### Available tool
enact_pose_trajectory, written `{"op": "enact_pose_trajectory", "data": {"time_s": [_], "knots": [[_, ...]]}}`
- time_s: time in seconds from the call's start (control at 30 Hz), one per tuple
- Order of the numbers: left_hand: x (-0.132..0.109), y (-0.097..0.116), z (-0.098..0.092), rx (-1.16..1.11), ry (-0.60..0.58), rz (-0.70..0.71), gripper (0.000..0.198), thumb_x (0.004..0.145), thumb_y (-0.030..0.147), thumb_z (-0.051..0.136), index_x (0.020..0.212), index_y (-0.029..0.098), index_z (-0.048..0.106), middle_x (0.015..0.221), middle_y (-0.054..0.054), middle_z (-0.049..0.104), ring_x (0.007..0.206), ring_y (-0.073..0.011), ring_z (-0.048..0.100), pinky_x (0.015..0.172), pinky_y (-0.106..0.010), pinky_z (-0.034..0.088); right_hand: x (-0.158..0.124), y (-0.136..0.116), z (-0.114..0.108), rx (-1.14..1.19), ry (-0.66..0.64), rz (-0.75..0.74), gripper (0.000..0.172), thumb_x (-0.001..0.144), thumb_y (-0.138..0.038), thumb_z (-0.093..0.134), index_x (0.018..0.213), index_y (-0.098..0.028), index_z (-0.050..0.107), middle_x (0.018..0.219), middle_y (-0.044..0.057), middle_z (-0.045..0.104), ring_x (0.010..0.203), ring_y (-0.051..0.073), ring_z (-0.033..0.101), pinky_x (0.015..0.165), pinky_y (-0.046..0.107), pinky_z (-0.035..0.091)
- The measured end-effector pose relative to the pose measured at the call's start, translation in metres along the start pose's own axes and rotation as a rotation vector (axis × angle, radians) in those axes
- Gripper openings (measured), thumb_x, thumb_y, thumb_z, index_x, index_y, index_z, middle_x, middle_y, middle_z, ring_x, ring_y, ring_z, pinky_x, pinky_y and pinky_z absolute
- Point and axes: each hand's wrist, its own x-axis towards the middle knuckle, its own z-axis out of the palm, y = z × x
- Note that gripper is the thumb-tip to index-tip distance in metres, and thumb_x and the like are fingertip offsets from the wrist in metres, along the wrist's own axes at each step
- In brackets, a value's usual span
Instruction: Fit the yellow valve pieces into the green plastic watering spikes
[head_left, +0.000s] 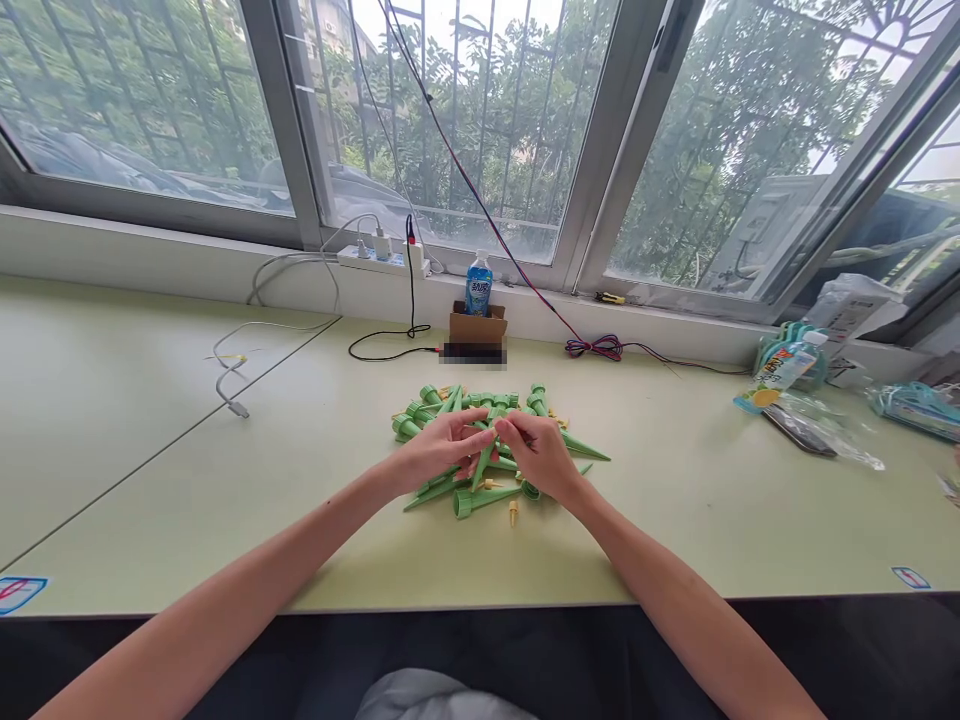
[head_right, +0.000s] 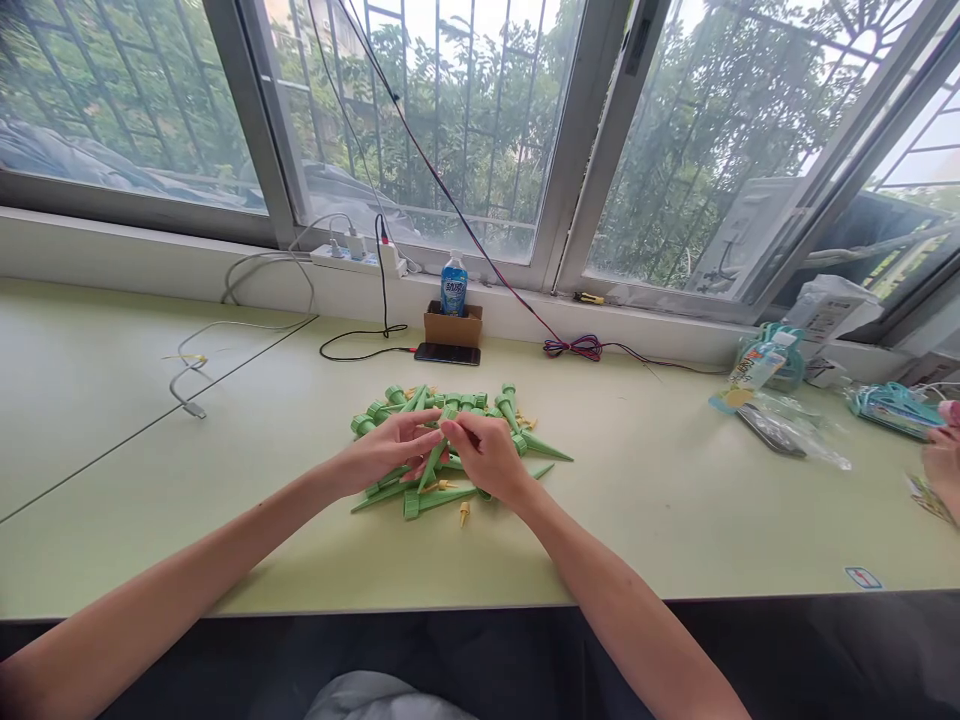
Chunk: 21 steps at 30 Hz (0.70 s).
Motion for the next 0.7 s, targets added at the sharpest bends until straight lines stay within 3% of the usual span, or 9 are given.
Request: {"op": "enact_pose_trajectory", "data": {"time_s": [0.2,0.33,0.7], "knots": [[0.0004,-0.0027,-0.0031,-0.007,0.04,-0.044,0.075,0.083,0.047,0.07,0.143,0.012,0.041,0.078,-0.003,0.065,0.055,-0.0077,0.047,0.046,-0.021,0.037,-0.0002,-0.0001,-0.0003,-0.019,0.0,-0.009,0.046,0.097,-0.042,0.046,0.059,-0.019,0.035,0.054,-0.005,0.033,0.052,0.009,0.027,0.05,0.024,0.024],[0.0003,-0.0012,-0.004,0.017,0.052,-0.046,0.082,0.082,0.048,0.071,0.147,0.01,0.037,0.074,-0.002,0.064,0.054,-0.0073,0.044,0.046,-0.021,0.036,-0.0002,0.0011,-0.0001,-0.036,-0.01,-0.012,0.046,0.097,-0.042,0.046,0.059,-0.019,0.034,0.054,-0.005,0.032,0.053,0.009,0.026,0.051,0.025,0.024],[0.0025,-0.0071,-0.0095,0.093,0.005,-0.021,0.057,0.083,0.051,0.068,0.124,0.012,0.057,0.065,0.002,0.055,0.054,-0.0069,0.039,0.043,-0.018,0.031,-0.0021,0.0048,0.001,-0.051,-0.051,0.01,0.048,0.098,-0.046,0.044,0.059,-0.019,0.034,0.057,-0.004,0.03,0.055,0.01,0.024,0.052,0.025,0.023]]}}
